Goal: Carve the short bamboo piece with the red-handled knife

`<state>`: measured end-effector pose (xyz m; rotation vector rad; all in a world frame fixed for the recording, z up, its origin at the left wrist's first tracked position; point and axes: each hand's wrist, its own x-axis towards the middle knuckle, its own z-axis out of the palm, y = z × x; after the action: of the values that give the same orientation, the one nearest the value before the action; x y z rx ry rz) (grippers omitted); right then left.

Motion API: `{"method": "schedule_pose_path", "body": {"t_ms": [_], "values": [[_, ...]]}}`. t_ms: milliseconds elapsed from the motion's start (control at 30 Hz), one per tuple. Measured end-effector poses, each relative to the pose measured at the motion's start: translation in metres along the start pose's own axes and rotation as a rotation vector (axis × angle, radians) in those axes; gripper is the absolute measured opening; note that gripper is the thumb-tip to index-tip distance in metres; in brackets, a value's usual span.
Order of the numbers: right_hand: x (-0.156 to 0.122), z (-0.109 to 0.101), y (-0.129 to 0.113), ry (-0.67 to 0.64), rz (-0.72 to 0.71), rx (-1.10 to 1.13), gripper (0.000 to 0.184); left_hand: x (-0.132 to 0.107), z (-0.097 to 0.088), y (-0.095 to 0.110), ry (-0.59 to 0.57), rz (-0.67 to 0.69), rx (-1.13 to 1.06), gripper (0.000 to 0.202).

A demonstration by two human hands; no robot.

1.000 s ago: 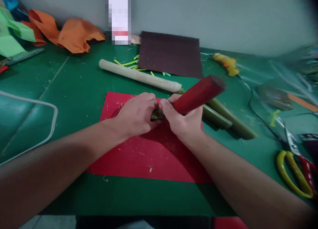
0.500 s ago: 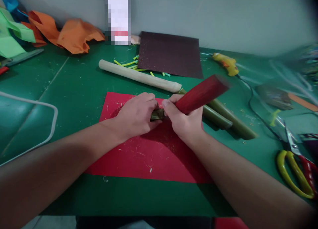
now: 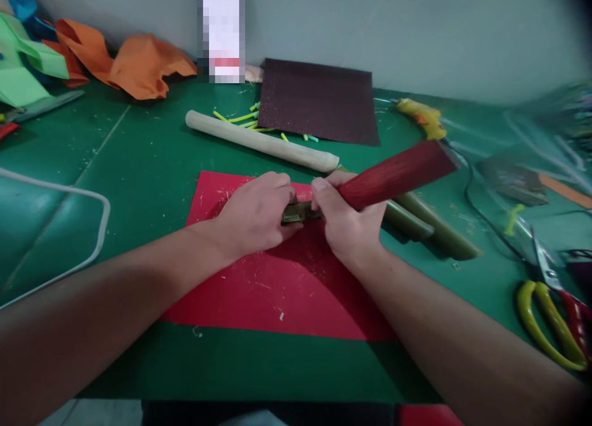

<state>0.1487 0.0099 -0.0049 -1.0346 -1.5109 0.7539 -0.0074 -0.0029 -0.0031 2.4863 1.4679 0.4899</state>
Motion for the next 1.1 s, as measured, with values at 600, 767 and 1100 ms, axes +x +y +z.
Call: {"method": "schedule_pose_path", "body": {"t_ms": [600, 767, 1100], "values": [[-0.001, 0.004, -0.002, 0.095, 0.003, -0.023, 0.024, 0.000, 0.003, 0.001, -0.001, 0.018, 0.019, 0.022], [0.002, 0.002, -0.002, 0.090, 0.076, 0.060, 0.031, 0.000, 0.002, -0.004, 0.019, 0.033, -0.021, 0.022], [-0.003, -0.001, -0.010, 0.069, 0.109, 0.111, 0.029, 0.003, -0.003, -0.014, 0.067, 0.113, -0.102, 0.017]]}}
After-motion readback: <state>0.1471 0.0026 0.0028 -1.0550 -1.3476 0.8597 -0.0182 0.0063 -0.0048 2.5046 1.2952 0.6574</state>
